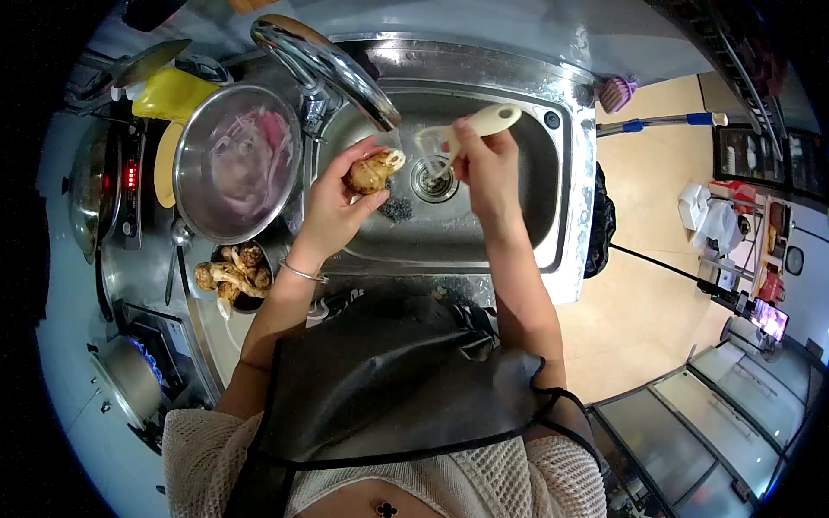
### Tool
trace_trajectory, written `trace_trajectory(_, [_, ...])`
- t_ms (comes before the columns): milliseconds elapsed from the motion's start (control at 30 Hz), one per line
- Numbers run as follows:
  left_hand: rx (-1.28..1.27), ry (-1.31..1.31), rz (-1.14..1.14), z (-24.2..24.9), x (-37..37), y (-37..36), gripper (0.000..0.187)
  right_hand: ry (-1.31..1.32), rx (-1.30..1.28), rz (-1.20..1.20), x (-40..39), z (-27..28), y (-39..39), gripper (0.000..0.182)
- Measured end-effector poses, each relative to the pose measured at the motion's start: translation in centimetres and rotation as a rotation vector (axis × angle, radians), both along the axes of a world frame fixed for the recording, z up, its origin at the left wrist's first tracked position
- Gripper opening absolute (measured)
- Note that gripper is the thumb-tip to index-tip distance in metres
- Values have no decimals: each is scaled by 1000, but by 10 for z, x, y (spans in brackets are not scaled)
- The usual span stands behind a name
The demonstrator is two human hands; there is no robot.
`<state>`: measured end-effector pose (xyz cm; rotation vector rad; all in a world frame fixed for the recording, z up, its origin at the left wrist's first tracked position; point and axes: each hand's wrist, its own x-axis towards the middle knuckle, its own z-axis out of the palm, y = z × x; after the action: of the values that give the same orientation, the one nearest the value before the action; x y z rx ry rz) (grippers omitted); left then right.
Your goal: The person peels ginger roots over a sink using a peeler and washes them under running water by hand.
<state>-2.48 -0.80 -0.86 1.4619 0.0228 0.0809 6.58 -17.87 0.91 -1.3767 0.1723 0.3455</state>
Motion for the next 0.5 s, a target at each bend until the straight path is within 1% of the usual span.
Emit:
trace_trajectory(67, [103,-10,9,-1,1,-2,56,-23,88,35,-14,19,14,15])
trace_trajectory(100, [103,-10,6,-1,0,-3,56,-42,59,80,-18,20,17,15])
trace_trajectory(133, [49,16,16,-2,0,-4,54,-112,37,143,-20,17,19,15])
trace_trajectory(167, [-3,42,26,-2,-1,-5,52,-110,24,82,-19,15,18,15])
trace_trajectory(200, [0,42,25,0,-1,-3,52,-108,10,23,-15,11,16,14])
trace_trajectory(267, [-48,96,-35,5,-1,2,50,-186,-106,-95,8,-23,-5,13])
trace_trajectory(300, [-48,96,-35,5,-1,2,50,-62,-137,-103,13,-22,-12,13])
trace_trajectory(333, [-71,94,-18,4,-1,0,49,-65,-136,-103,11,-16,-10,13])
trace_trajectory(433, [-121,96,-7,0,0,-2,49,-5,21,-27,-5,11,2,14])
trace_trajectory(500, [-143,96,-16,0,3,-3,49,-30,128,-1,-11,18,10,15])
